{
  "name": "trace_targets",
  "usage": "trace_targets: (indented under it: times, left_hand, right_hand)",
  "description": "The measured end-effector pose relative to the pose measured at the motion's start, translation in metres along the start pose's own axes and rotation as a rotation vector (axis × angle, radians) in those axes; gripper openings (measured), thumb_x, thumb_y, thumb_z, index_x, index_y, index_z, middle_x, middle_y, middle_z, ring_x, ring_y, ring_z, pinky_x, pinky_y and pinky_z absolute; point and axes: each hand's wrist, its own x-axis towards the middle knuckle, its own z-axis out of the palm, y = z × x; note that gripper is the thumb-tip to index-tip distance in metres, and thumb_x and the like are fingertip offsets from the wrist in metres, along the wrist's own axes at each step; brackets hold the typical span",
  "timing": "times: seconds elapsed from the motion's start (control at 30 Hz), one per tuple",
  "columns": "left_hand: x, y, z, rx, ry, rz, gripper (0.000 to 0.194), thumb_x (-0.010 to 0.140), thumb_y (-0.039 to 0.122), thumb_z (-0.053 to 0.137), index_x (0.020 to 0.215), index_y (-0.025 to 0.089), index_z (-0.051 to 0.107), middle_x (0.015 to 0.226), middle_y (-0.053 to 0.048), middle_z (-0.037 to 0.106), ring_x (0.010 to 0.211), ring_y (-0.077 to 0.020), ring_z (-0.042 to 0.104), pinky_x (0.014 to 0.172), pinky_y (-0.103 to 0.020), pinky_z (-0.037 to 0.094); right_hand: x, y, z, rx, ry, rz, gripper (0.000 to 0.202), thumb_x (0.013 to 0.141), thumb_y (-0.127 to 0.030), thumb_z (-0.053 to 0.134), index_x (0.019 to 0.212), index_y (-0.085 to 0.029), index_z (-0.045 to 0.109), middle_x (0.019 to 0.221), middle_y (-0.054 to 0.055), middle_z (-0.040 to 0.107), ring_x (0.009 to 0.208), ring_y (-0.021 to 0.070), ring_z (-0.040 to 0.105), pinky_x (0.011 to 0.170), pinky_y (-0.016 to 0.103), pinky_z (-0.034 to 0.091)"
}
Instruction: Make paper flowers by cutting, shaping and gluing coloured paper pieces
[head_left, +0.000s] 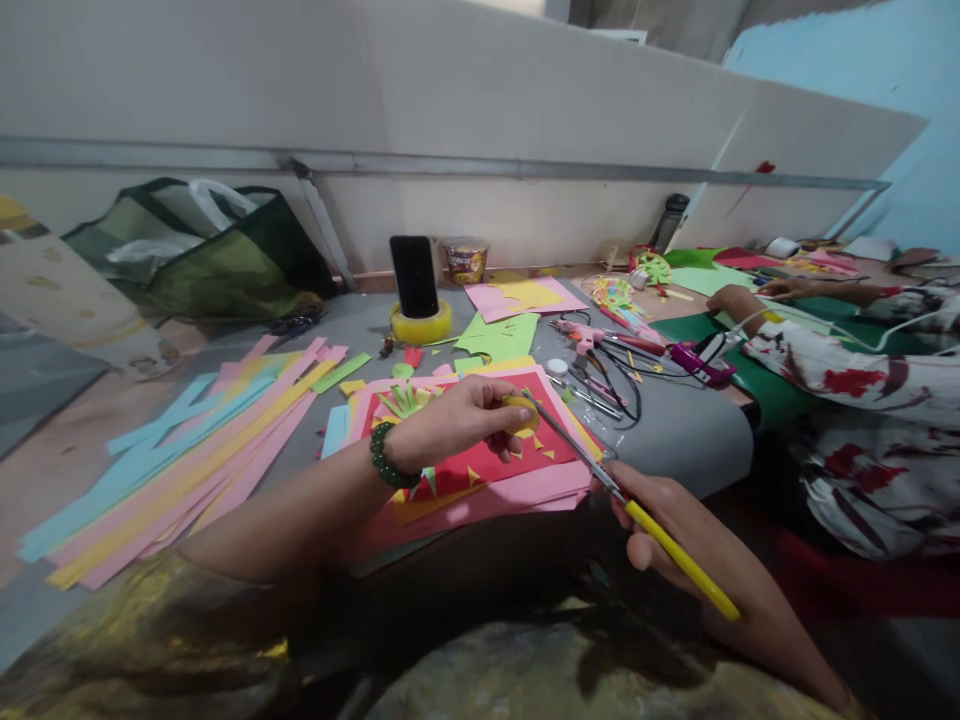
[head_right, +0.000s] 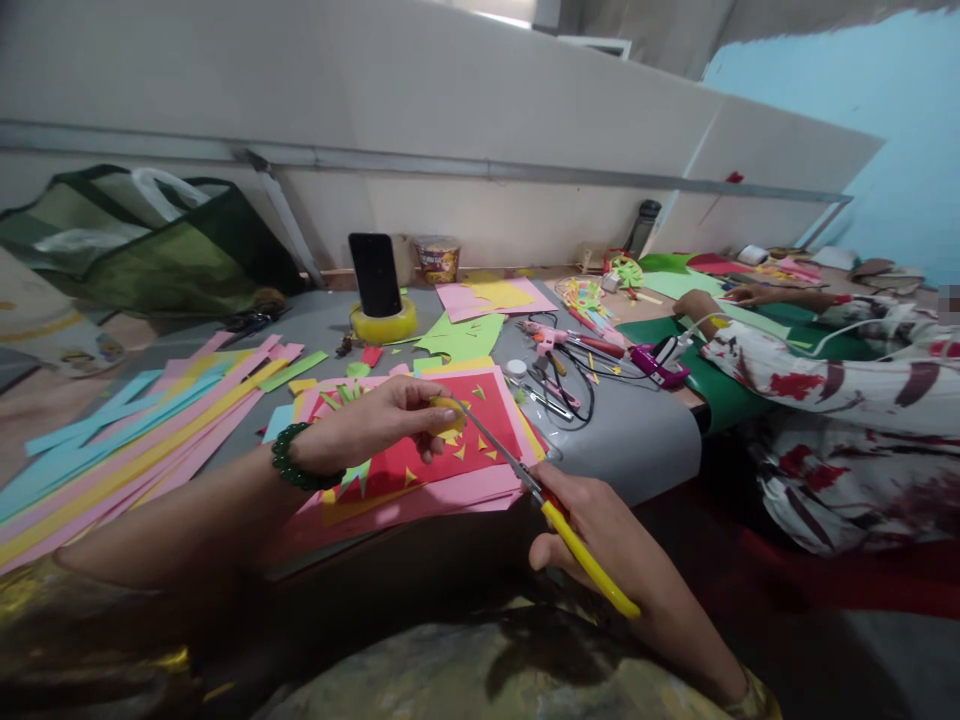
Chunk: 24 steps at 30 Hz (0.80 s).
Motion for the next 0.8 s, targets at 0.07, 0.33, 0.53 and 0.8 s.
trace_targets:
  times: [0.07, 0.33, 0.53, 0.8]
  left_hand:
    - [0.0, -0.001, 0.0, -0.003, 0.006, -0.008, 0.031, 0.081, 0.039, 0.075, 0.068, 0.015, 0.062, 0.056, 0.001, 0.063, 0.051, -0.0092, 0.061, 0.055, -0.02, 0.053]
    - [0.001, -0.005, 0.001, -0.019, -0.012, -0.003, 0.038, 0.078, 0.046, 0.077, 0.065, 0.016, 0.06, 0.055, 0.002, 0.062, 0.05, -0.0091, 0.059, 0.054, -0.02, 0.052]
    - [0.002, -0.005, 0.0, 0.005, 0.043, 0.041, 0.038, 0.077, 0.048, 0.078, 0.065, 0.015, 0.061, 0.061, 0.003, 0.061, 0.055, -0.0087, 0.059, 0.055, -0.019, 0.049]
    - [0.004, -0.011, 0.0, -0.057, 0.044, 0.02, 0.036, 0.076, 0.047, 0.079, 0.073, 0.014, 0.066, 0.068, 0.001, 0.066, 0.06, -0.01, 0.066, 0.062, -0.02, 0.051]
  right_hand:
    - [0.002, 0.004, 0.0, 0.006, -0.035, 0.002, 0.084, 0.081, -0.089, 0.027, 0.107, -0.019, 0.064, 0.078, 0.006, 0.065, 0.063, 0.0213, 0.052, 0.063, 0.031, 0.046]
    - [0.008, 0.012, 0.003, 0.077, -0.129, 0.088, 0.082, 0.077, -0.094, 0.03, 0.09, -0.018, 0.057, 0.069, 0.001, 0.056, 0.06, 0.0145, 0.037, 0.053, 0.027, 0.034]
    - [0.005, 0.008, 0.004, 0.082, -0.063, 0.048, 0.074, 0.082, -0.089, 0.031, 0.086, -0.019, 0.055, 0.071, 0.0, 0.058, 0.058, 0.0144, 0.041, 0.054, 0.027, 0.034]
    - [0.004, 0.007, 0.003, 0.099, -0.066, 0.072, 0.078, 0.08, -0.091, 0.03, 0.086, -0.018, 0.057, 0.074, 0.003, 0.061, 0.06, 0.016, 0.045, 0.054, 0.028, 0.038]
